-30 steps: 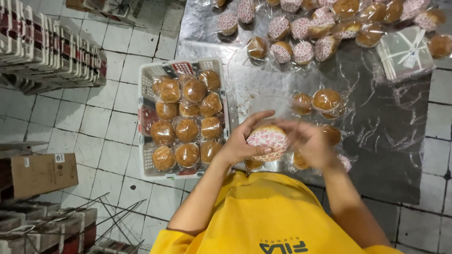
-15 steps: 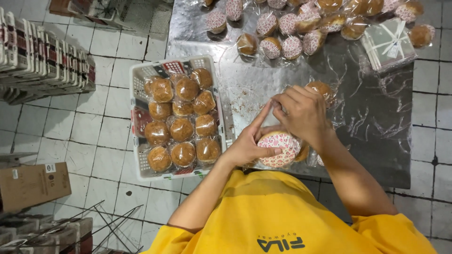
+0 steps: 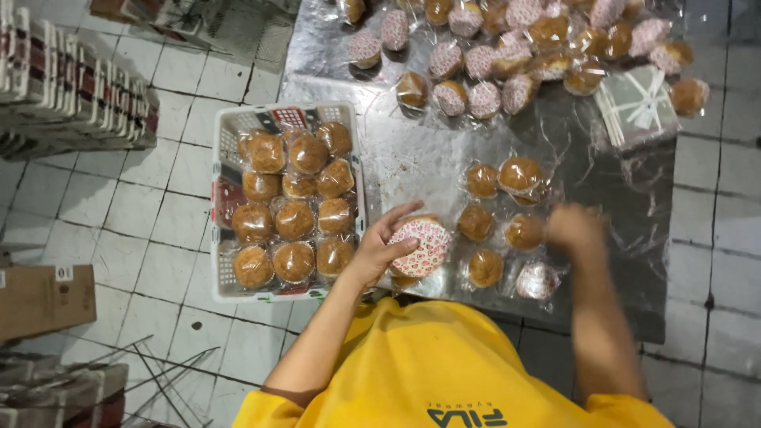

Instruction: Bagging individual donuts and stacking them into a plastic crate for storage or transport.

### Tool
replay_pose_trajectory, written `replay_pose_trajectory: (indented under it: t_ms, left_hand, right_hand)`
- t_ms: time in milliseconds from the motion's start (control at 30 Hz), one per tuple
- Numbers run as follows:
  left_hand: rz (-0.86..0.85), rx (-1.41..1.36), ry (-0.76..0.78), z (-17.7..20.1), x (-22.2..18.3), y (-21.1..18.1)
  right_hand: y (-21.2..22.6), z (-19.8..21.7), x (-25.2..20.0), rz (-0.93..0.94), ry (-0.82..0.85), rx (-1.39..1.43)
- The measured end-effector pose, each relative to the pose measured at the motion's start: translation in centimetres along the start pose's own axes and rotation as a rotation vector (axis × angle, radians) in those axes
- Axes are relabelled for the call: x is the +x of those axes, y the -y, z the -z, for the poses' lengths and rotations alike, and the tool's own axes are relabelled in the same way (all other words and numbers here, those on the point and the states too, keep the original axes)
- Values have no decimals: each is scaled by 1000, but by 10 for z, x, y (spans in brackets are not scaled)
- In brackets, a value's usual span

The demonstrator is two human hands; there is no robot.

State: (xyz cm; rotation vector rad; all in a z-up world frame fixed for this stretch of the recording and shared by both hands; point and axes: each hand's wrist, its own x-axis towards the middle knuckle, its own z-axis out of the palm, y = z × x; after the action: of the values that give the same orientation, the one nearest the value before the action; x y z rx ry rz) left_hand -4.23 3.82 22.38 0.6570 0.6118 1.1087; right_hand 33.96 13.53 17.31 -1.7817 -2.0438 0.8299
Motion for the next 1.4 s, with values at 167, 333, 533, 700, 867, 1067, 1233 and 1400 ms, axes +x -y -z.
replay_pose_trajectory:
  t_ms: [167,333,533,700,867,1067,1233,1400]
  left_hand:
    - [-306,478,-476,-1,3,0]
    - [-273,683,-384,-37,-24,-48]
    - [-276,244,-465,46,-34,-65]
    - [-364,-257,-613,93,-58,-61]
    - [-232,-138,-894,133,-84,-79]
    - [-189,-187,-1155,177,-95,-71]
    - [42,-606,-1128,157,-91,-101]
    - [74,-472,-855,178,-75,-104]
  right_hand:
    - [152,-61,-50,-101,-92,795]
    - [222,-101,-18,58,183,785]
    - [262,-129,-9,-51,532,1329]
    - [316,-152,-16,-64,695,1292]
    - [321,-205,28,-222,175,1352]
    - [390,-204,4,-348,-25,1146]
    - [313,-300,3,-809,305,1412]
    - [319,-306,8,-666,181,1313]
